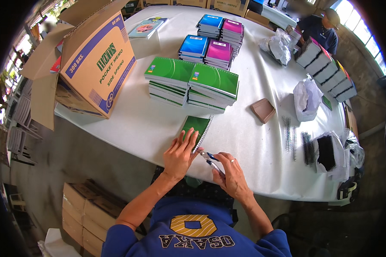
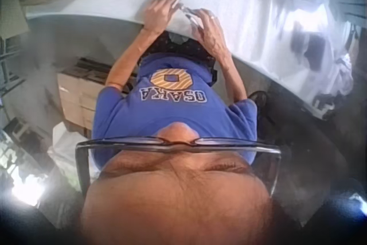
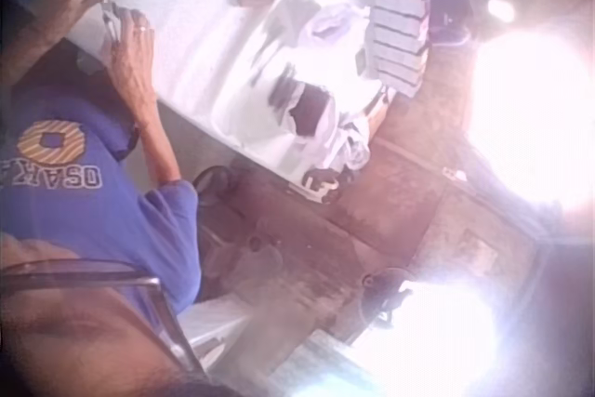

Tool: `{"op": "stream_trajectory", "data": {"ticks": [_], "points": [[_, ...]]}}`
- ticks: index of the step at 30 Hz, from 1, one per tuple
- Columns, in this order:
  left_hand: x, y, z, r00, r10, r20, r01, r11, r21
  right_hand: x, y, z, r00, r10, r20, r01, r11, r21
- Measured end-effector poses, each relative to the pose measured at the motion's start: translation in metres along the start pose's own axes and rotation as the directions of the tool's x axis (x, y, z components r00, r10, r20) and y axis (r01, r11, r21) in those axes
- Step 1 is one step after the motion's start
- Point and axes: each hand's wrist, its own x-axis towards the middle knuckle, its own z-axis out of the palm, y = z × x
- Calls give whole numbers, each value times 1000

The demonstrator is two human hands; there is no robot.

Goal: The person organizes stacks of small notebooks by hand on a table and then places them into a cardboard box. The person uses a small tool to cut and secure spiral bindings on some of the notebooks before adding them to the collection.

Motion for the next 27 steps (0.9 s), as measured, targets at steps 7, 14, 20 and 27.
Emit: {"op": "stream_trajectory", "data": {"ticks": [7,14,20,27], "points": [[3,-2,-3,999,-21,-45,18,999,-50,4,-2,4,997,-55,50,61,988,-139],[-1,-4,-4,999,-30,-40,29,999,-16,12,-2,4,992,46,117,-58,994,97],[-4,-19,-19,998,64,-7,-63,990,129,33,16,-13,833,176,525,-501,644,578],[-25,-117,-89,920,-131,371,-19,928,373,28,67,-37,970,239,-48,-243,942,-229]]}}
